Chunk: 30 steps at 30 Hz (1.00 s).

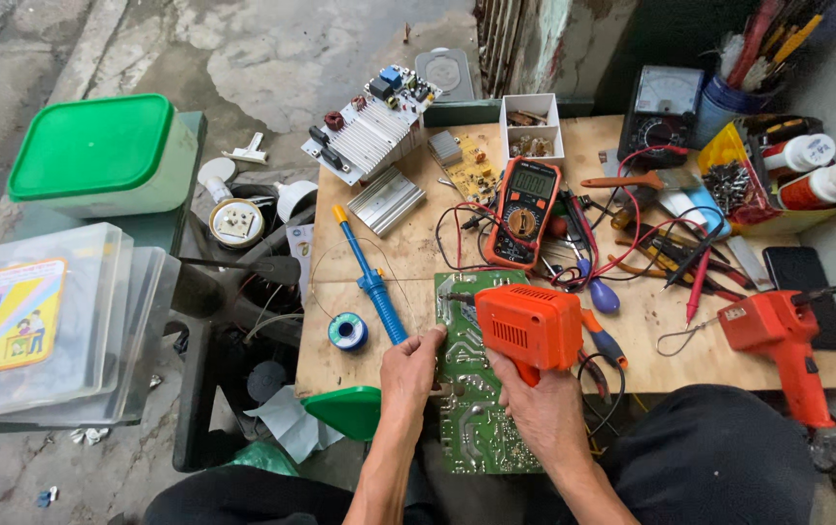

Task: The person uses a heat gun to apply heat to a green circuit board held in their left hand. They then pick up a silver metal heatsink assembly, place it on the table, and return to heating the circuit board with the heat gun.

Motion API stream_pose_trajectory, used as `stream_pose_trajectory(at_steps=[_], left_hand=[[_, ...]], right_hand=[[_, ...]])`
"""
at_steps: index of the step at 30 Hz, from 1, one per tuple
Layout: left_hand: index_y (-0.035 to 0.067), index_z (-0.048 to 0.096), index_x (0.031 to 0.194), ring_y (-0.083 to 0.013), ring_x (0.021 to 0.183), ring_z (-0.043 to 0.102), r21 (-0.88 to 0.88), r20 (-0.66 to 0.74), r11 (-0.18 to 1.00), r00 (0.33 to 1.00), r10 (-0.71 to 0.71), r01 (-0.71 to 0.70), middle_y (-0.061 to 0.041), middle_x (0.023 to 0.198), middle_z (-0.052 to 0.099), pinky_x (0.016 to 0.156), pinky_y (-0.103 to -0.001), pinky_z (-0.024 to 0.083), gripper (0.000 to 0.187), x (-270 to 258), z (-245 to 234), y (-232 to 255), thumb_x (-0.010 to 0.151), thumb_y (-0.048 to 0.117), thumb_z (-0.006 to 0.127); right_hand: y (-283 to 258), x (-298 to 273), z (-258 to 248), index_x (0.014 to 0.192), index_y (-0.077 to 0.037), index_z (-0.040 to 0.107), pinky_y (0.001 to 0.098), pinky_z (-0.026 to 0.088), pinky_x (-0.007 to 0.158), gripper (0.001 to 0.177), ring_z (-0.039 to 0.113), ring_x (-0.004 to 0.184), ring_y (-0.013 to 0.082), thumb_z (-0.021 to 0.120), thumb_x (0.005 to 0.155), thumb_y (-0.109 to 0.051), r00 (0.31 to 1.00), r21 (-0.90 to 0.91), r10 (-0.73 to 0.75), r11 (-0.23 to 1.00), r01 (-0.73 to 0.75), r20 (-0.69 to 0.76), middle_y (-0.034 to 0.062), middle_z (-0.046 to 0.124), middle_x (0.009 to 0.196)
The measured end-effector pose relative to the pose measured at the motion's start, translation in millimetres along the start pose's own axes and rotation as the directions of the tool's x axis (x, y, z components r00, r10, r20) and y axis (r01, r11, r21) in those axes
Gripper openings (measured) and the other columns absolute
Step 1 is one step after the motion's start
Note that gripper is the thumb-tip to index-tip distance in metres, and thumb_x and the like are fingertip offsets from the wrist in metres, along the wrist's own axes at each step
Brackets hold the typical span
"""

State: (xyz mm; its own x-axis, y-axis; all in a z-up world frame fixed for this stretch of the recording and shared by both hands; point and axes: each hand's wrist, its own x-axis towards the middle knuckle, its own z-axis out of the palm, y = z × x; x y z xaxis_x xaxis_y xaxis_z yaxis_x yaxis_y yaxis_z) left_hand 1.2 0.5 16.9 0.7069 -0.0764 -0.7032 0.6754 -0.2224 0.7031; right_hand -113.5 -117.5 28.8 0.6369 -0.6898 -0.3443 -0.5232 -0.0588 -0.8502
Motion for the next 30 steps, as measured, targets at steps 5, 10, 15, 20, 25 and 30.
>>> stream_pose_trajectory(at_steps=[5, 10, 15, 20, 25, 30], left_hand=[[0.009, 0.077, 0.084, -0.0200, 0.061, 0.067, -0.040, 0.011, 0.999, 1.000, -0.002, 0.002, -0.007, 0.077, 0.071, 0.051, -0.037, 0.063, 0.031, -0.3, 1.4, 0.3, 0.097, 0.036, 0.078], [0.013, 0.074, 0.079, -0.0194, 0.054, 0.063, 0.019, -0.010, 1.000, 1.000, 0.007, -0.006, -0.004, 0.073, 0.069, 0.050, -0.033, 0.053, 0.033, 7.5, 2.6, -4.8, 0.095, 0.041, 0.078], [0.008, 0.080, 0.091, -0.0239, 0.058, 0.070, 0.017, 0.045, 1.000, 0.999, -0.007, 0.006, -0.006, 0.085, 0.074, 0.055, -0.033, 0.059, 0.032, -7.7, -2.5, 5.9, 0.099, 0.039, 0.076], [0.010, 0.082, 0.086, -0.0226, 0.054, 0.066, 0.033, 0.037, 0.997, 0.997, 0.067, -0.068, -0.005, 0.073, 0.069, 0.048, -0.034, 0.053, 0.033, 44.6, 4.7, -30.3, 0.095, 0.041, 0.078], [0.009, 0.086, 0.090, -0.0175, 0.054, 0.055, 0.012, 0.056, 0.994, 0.992, 0.112, -0.112, -0.004, 0.068, 0.064, 0.046, -0.034, 0.046, 0.034, 61.0, 8.2, -42.2, 0.094, 0.042, 0.080], [0.007, 0.077, 0.088, -0.0215, 0.055, 0.058, -0.012, 0.037, 1.000, 0.999, 0.021, -0.021, -0.008, 0.073, 0.064, 0.049, -0.037, 0.054, 0.033, 19.9, 1.9, -13.1, 0.094, 0.040, 0.080]], right_hand=[[5.1, 0.2, 0.4, 0.107, -0.012, 0.076, 0.0333, 0.056, 0.058, 0.021, 0.062, 0.049, 0.0181, 0.079, 0.100, -0.031, 0.997, 0.030, -0.081, 0.996, 0.081, 0.001, 0.0071, 0.065, 0.057], [19.9, 3.0, 0.2, 0.081, -0.009, 0.074, 0.0323, 0.052, 0.051, 0.034, 0.061, 0.044, 0.0158, 0.080, 0.099, -0.038, 0.998, 0.054, -0.034, 0.998, 0.037, -0.047, 0.0054, 0.068, 0.054], [19.0, -3.6, -31.0, 0.111, -0.009, 0.081, 0.0258, 0.058, 0.046, 0.020, 0.069, 0.053, 0.0128, 0.082, 0.100, -0.025, 0.967, 0.112, -0.216, 0.966, 0.231, -0.135, 0.0052, 0.078, 0.068], [49.2, 41.6, -104.2, 0.145, -0.013, 0.068, 0.0438, 0.060, 0.094, 0.046, 0.068, 0.114, 0.0277, 0.070, 0.102, -0.028, 0.748, -0.528, -0.605, 0.744, 0.409, -0.273, 0.0100, 0.074, 0.131], [-22.5, 31.3, -187.2, 0.111, -0.004, 0.055, 0.0418, 0.039, 0.082, 0.030, 0.049, 0.090, 0.0225, 0.084, 0.105, -0.013, 0.428, -0.540, -0.833, 0.554, 0.634, -0.351, 0.0073, 0.054, 0.099], [-61.6, 27.3, -226.1, 0.135, -0.013, 0.067, 0.0470, 0.046, 0.076, 0.041, 0.063, 0.094, 0.0246, 0.068, 0.094, -0.012, 0.805, -0.535, -0.540, 0.768, 0.352, -0.245, 0.0094, 0.075, 0.110]])
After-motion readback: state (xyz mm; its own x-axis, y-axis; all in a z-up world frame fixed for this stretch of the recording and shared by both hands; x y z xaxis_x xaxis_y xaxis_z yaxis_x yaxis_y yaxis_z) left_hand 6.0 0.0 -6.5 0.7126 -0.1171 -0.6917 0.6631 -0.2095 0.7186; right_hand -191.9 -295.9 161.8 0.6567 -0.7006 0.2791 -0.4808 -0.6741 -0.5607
